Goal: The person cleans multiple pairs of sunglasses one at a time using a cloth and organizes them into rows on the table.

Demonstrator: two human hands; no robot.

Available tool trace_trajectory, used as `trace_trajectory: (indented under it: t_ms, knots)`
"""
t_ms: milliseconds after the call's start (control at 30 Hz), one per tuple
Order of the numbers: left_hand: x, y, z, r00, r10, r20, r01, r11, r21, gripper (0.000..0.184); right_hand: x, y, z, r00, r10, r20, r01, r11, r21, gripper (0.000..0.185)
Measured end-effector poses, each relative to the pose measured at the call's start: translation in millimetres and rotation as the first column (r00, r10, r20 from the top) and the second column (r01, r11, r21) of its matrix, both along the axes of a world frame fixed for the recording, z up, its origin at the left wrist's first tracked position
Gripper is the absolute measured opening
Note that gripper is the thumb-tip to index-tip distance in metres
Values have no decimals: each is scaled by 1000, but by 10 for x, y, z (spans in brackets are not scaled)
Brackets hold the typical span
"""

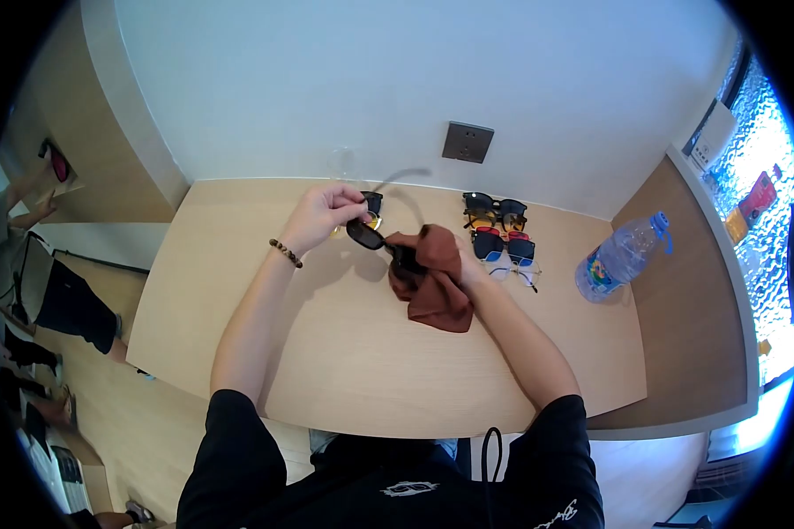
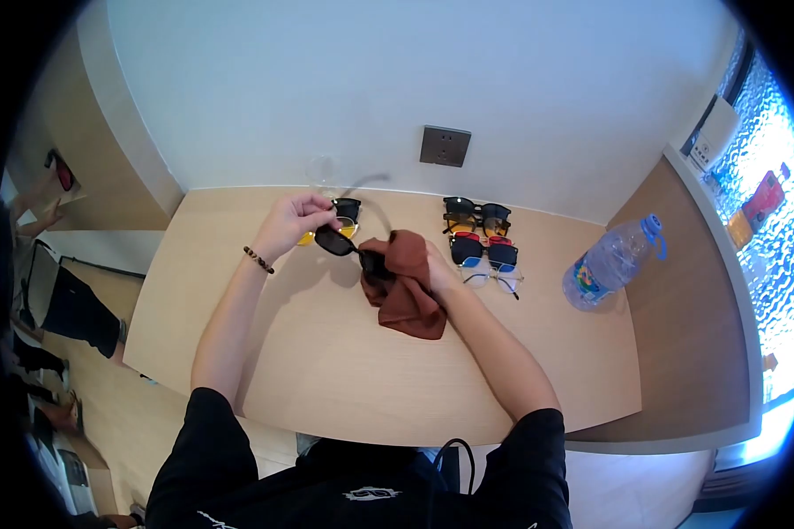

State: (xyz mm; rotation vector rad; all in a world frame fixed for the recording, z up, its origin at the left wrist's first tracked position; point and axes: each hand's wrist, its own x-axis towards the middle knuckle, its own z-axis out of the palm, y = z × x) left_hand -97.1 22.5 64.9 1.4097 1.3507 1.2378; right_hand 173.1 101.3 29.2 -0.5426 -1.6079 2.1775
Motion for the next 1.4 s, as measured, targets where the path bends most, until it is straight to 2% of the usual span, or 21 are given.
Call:
trace_trajectory:
  t_ms: [33,67,233,367,433,567,633,667,733,767,800,867,900,933,967,1000,1033,1067,1133,1167,1400]
  knots:
    - [22,34,-40,996,14,90,-21,997,77,16,-9,41,-76,971,102,-216,-171,928,-331,22]
    - [49,69,-83,983,21,182,-49,987,150,15,-17,72,-159,971,102,-215,-170,928,-332,22]
    - [233,211,-315,957,140,255,-209,940,271,11,-130,10,-378,860,-402,-315,395,914,-88,27]
    - [406,190,-328,918,230,322,-337,880,334,10,-96,-94,-270,832,-447,-328,435,893,-113,25]
    - [466,184,-316,906,237,351,-358,872,335,10,-105,-107,-278,870,-368,-329,319,928,-193,23]
    - [397,204,-337,897,245,369,-359,890,281,11,-108,-11,-425,844,-402,-354,288,898,-331,21]
    - [228,211,-331,885,228,406,-366,879,305,12,-115,95,-523,725,-392,-567,-100,754,-649,21]
    - [170,213,-340,872,207,443,-372,868,327,13,-109,170,-640,724,-392,-568,-103,752,-651,21]
    - [143,143,-205,817,209,538,-424,850,313,14,-125,193,-635,832,-229,-505,-22,897,-442,19]
    - [100,115,-141,854,174,490,-373,861,345,15,-55,65,-443,887,-305,-346,166,911,-379,17]
    - [76,92,-92,887,137,440,-320,871,373,15,-57,-99,-153,887,-306,-346,165,910,-381,17]
    - [142,65,-8,914,55,401,-218,903,371,16,-67,-265,152,949,-301,-92,310,945,102,14]
    - [183,67,-9,931,-28,365,-116,923,366,16,-68,-305,137,961,-275,0,250,872,422,15]
    - [219,75,-34,929,-24,370,-121,923,365,16,-78,-297,151,962,-272,6,244,873,422,15]
    - [261,84,-58,942,-36,334,-81,941,329,16,-96,-277,176,993,-114,14,114,993,33,17]
    - [311,91,-75,953,-51,298,-41,955,292,16,-120,-281,203,999,34,-41,-47,933,-358,21]
    - [374,77,-83,946,-43,321,-56,955,293,15,-137,-307,140,998,32,58,-38,995,98,27]
    - [405,75,-114,945,-43,323,-56,955,291,15,-66,-209,-12,985,163,62,-159,985,-67,30]
    - [460,72,-171,957,-77,280,-17,947,321,15,-115,-234,-41,951,100,293,-214,897,387,23]
    - [512,63,-211,945,-73,319,-32,949,314,14,-109,-236,-36,941,122,316,-254,871,420,21]
    - [769,23,-310,920,-99,378,-18,956,293,12,99,-510,540,859,415,301,-459,884,91,21]
